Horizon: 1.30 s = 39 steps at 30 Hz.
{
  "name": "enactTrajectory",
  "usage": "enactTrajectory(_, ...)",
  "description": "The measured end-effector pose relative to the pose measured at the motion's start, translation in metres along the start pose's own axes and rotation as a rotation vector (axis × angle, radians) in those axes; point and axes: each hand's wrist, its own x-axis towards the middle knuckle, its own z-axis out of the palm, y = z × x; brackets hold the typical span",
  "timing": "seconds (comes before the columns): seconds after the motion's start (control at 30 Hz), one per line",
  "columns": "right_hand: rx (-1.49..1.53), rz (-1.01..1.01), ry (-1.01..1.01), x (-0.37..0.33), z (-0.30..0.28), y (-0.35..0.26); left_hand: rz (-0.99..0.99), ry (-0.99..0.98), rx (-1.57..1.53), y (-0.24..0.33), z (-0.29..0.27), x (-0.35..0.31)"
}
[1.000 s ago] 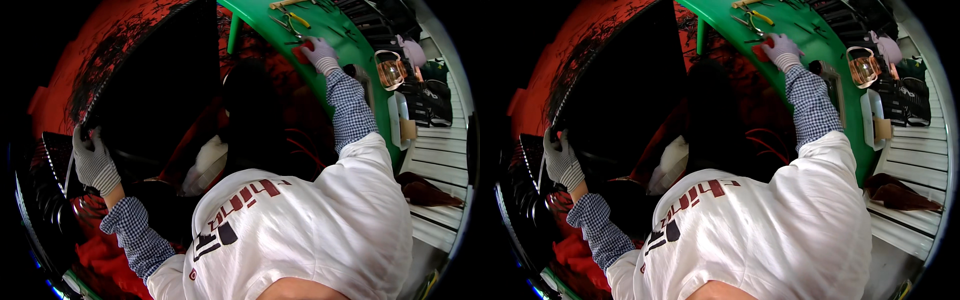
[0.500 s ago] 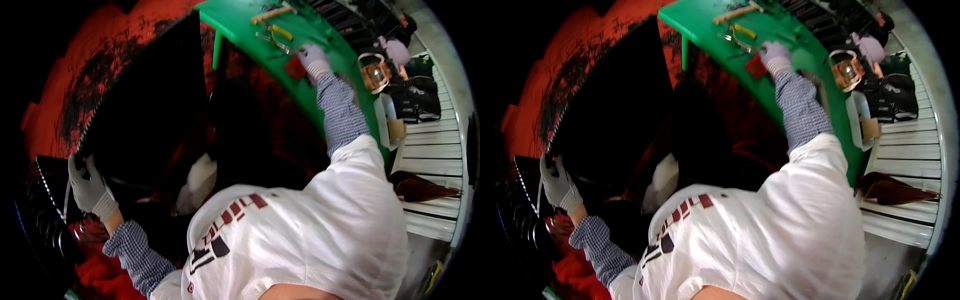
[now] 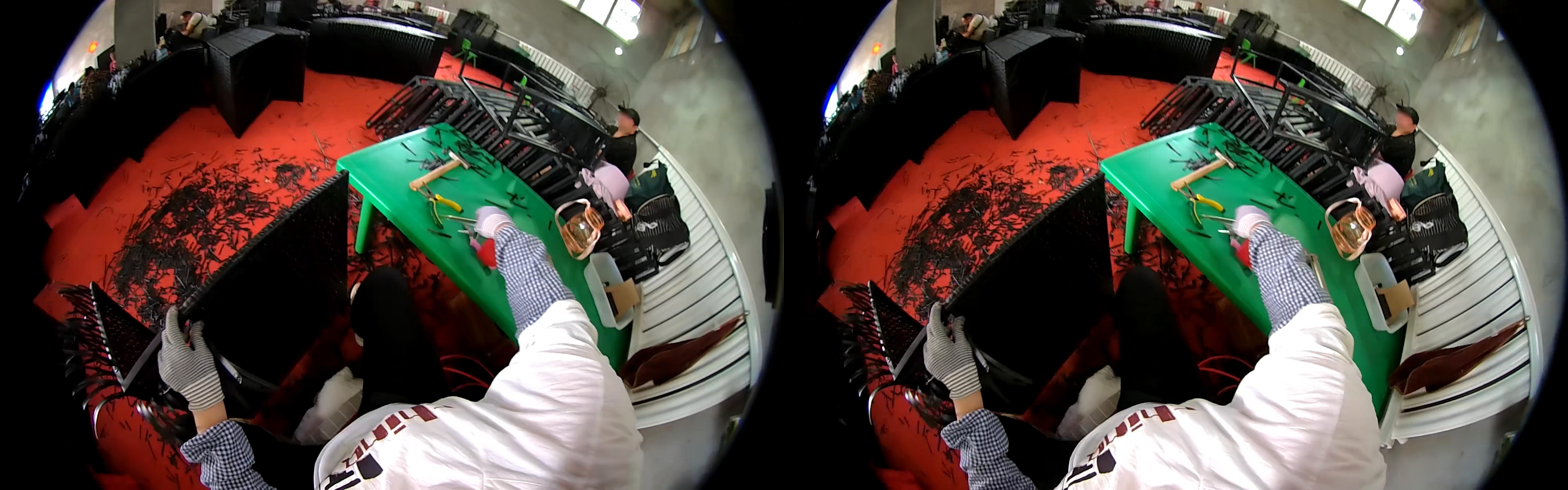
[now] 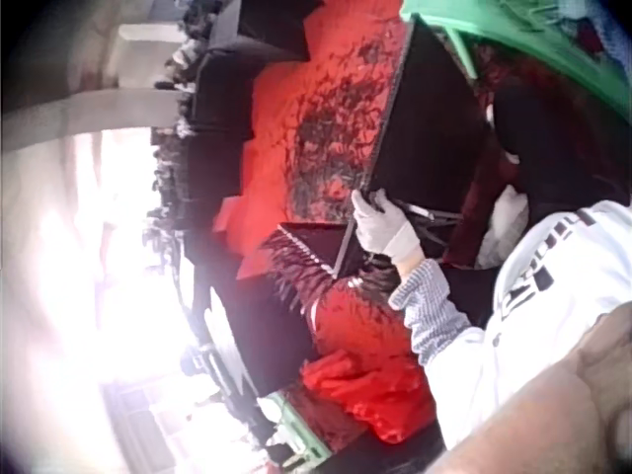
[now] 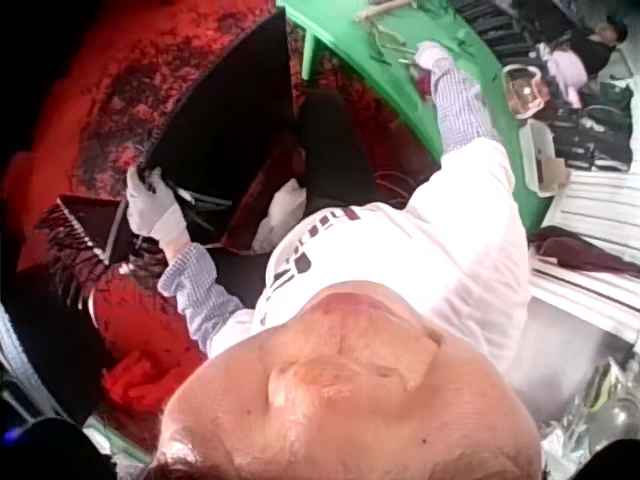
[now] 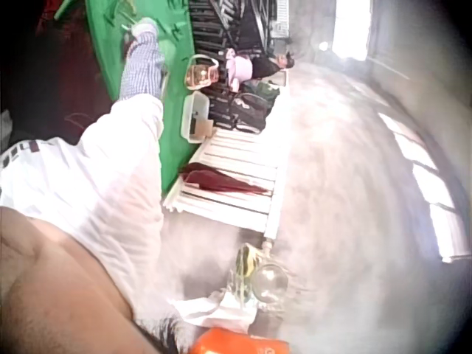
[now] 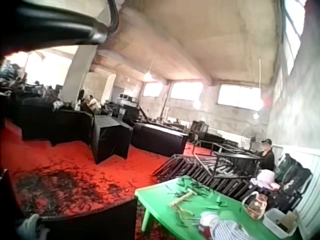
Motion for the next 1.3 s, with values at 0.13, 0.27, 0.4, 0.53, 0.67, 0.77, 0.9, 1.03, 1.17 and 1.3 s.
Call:
enactTrajectory(0.13, -0.017, 0.174, 0.101, -0.043, -0.043, 0.014, -0.012, -0.013, 0.047, -0.005, -0.003, -0.002)
enactTrajectory(0.27, 0.556, -0.173, 0.497, -0.033, -0.052, 0.011, -0.038, 0.007, -0.03, -0.012, 0.001, -0.003)
enactTrajectory(0.4, 0.889, -0.453, 0.353, -0.118, -0.077, -0.076, -0.163, -0.099, -0.106, 0.007, -0.005, 0.012)
enactTrajectory(0.53, 0.876, -0.793, 0.074, -0.181, -0.089, -0.175, -0.179, -0.098, -0.003, 0.0, 0.002, 0.009)
enactTrajectory(0.67, 0.797, -1.152, 0.242, -0.228, -0.063, -0.26, -0.194, -0.186, 0.022, -0.007, -0.001, 0.014)
enactTrajectory(0.77, 0.733, -1.288, 0.316, -0.246, -0.044, -0.306, -0.19, -0.199, 0.069, -0.008, -0.005, 0.016)
enactTrajectory(0.9, 0.644, -1.296, 0.354, -0.258, -0.03, -0.342, -0.174, -0.201, 0.148, -0.004, -0.005, 0.022)
enactTrajectory(1.03, 0.645, -1.207, 0.383, -0.256, -0.021, -0.364, -0.193, -0.246, 0.142, -0.003, 0.0, 0.028)
enactTrajectory(1.17, 0.685, -1.193, 0.416, -0.252, -0.015, -0.377, -0.179, -0.26, 0.184, -0.008, 0.001, 0.034)
enactTrajectory(1.3, 0.706, -1.179, 0.392, -0.253, -0.016, -0.382, -0.164, -0.224, 0.156, -0.009, 0.003, 0.031)
